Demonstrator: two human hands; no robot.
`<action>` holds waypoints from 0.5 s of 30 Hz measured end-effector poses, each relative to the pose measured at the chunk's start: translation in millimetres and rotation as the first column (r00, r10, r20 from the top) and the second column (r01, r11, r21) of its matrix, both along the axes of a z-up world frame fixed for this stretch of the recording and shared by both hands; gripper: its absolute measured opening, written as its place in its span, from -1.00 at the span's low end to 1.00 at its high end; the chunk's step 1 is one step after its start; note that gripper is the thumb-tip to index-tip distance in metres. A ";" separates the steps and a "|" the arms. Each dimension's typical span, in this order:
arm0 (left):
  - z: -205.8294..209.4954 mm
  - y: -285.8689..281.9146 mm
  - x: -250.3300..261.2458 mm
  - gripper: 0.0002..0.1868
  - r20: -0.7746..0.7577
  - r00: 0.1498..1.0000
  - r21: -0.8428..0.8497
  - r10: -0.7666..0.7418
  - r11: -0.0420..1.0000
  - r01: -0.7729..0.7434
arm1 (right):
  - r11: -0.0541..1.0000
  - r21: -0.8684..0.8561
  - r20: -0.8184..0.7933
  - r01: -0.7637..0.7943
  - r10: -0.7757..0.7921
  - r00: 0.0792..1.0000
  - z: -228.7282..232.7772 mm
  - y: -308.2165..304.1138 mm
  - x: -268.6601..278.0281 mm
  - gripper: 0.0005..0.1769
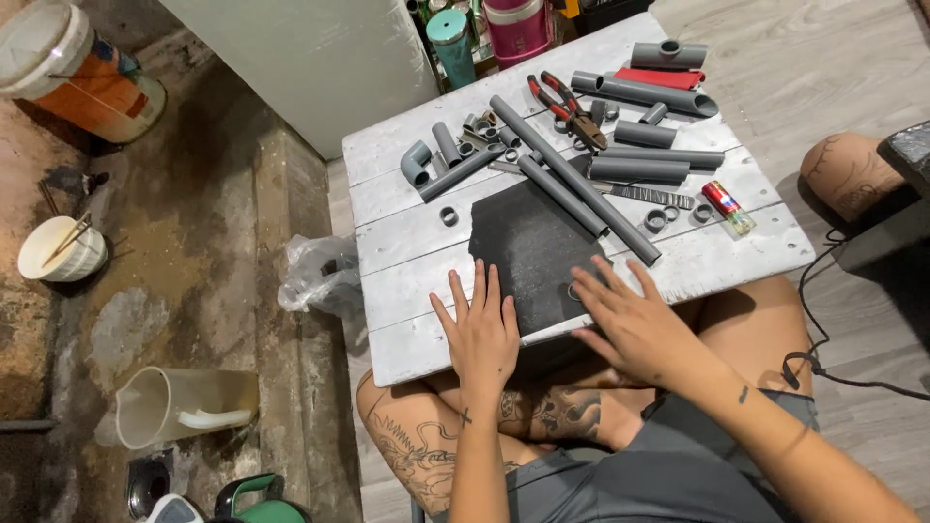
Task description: The person is sanding a small PVC ring on a piece of sandpaper and then organizing and inspecting various PVC pipes and fittings on a white wooden surface.
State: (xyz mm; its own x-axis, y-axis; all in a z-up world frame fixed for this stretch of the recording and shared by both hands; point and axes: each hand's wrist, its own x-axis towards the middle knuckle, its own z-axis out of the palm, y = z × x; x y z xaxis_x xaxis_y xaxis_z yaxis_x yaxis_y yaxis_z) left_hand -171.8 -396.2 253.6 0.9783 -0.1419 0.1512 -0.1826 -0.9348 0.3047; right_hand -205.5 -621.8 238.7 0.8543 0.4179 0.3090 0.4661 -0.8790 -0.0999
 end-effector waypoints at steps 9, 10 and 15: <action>5.8 -1.0 -1.3 -0.46 -0.005 1.000 -0.004 0.004 1.000 -0.004 | 1.000 -0.002 0.029 -0.008 0.008 1.000 0.8 -0.9 -7.8 -0.28; 5.9 -1.5 -1.2 -0.46 -0.005 1.000 -0.004 0.002 1.000 -0.002 | 1.000 -0.002 0.029 -0.006 0.006 1.000 -0.8 -0.2 -8.4 -0.28; 5.9 -0.9 -2.4 -0.46 -0.013 1.000 -0.006 0.002 1.000 -0.003 | 0.994 -0.084 0.034 0.063 -0.061 0.998 2.5 -5.2 -14.4 -0.30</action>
